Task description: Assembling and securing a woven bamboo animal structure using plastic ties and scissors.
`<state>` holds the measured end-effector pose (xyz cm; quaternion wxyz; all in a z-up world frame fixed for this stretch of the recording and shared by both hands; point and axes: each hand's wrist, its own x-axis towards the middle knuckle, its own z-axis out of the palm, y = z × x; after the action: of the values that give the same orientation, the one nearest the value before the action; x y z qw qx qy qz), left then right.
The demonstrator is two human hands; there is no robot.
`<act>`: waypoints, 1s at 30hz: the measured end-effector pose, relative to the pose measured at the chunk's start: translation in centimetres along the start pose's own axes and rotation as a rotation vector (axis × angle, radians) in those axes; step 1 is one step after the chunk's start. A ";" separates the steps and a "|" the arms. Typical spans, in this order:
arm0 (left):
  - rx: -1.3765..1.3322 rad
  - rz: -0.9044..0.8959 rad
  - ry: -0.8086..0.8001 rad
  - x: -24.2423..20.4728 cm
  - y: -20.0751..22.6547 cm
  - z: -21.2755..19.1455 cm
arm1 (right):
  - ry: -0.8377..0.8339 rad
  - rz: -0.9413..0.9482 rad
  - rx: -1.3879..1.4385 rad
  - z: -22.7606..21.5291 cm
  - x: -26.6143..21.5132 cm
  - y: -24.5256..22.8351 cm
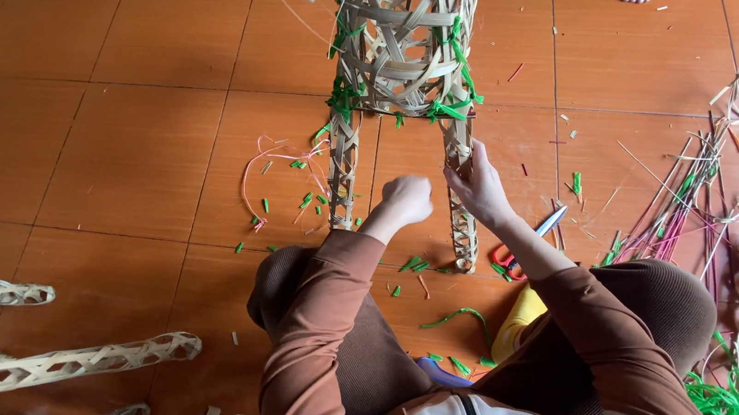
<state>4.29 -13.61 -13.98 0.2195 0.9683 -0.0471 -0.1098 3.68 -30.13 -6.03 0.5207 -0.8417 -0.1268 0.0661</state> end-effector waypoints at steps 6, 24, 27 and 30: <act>0.290 -0.085 -0.365 -0.5 -3.2 -0.5 | -0.285 0.059 0.000 -2.6 0.3 -0.5; -0.248 -0.411 0.214 -3.8 -8.6 -8.9 | -0.130 0.028 0.288 2.2 1.0 10.2; -0.404 -0.373 0.296 -4.6 -6.1 -10.6 | -0.066 0.042 0.230 2.9 -0.8 8.1; -0.579 -0.278 0.275 -5.6 -2.3 -12.7 | -0.051 0.034 0.205 3.5 -2.5 4.6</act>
<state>1.89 -5.44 -2.71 0.4722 0.8688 0.1482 -0.0161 1.14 -29.80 -11.73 0.5996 -0.7839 -0.1183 0.1090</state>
